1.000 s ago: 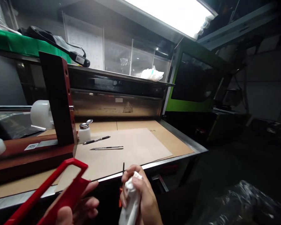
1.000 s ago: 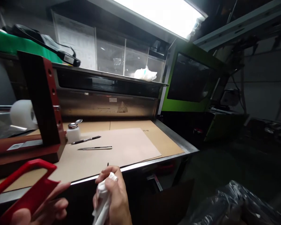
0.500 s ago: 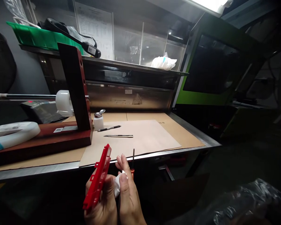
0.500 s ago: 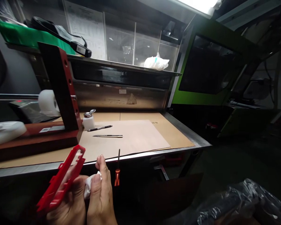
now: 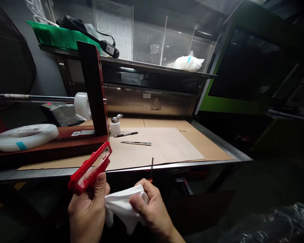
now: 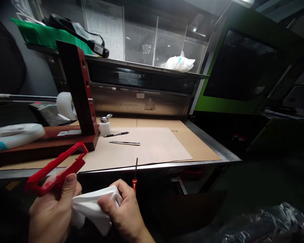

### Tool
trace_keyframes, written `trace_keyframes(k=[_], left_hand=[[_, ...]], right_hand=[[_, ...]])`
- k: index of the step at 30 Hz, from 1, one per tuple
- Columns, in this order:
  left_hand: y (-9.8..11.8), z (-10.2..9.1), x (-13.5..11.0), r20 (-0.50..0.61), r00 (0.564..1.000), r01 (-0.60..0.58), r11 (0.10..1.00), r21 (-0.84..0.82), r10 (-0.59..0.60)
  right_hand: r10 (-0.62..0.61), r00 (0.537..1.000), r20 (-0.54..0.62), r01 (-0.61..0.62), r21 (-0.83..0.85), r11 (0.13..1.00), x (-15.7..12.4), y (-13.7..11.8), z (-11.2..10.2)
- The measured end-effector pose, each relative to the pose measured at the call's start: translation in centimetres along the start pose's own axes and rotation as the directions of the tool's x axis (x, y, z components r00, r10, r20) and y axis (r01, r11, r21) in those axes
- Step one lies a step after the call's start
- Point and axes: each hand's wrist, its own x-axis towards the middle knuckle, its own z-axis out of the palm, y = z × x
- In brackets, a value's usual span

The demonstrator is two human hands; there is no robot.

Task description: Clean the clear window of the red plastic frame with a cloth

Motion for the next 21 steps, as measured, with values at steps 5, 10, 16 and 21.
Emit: trace_keyframes(k=[5, 10, 16, 21], left_hand=[[-0.2, -0.8, 0.4, 0.077, 0.997, 0.025, 0.998, 0.058, -0.03], [-0.8, -1.2, -0.3, 0.094, 0.991, 0.097, 0.995, 0.003, -0.097], [-0.7, -1.9, -0.9, 0.034, 0.991, 0.134, 0.983, -0.127, -0.131], [-0.9, -3.0, -0.6, -0.017, 0.99, 0.134, 0.982, -0.132, -0.138]], right_hand=[[-0.019, 0.973, 0.231, 0.047, -0.117, 0.992, 0.0, -1.1, -1.0], [-0.032, 0.968, 0.247, -0.017, 0.192, 0.981, -0.1, -0.3, -0.2], [0.223, 0.887, 0.404, -0.307, 0.157, 0.939, -0.3, 1.9, 0.9], [0.365, 0.781, 0.507, -0.373, -0.09, 0.923, -0.8, 1.6, 0.5]])
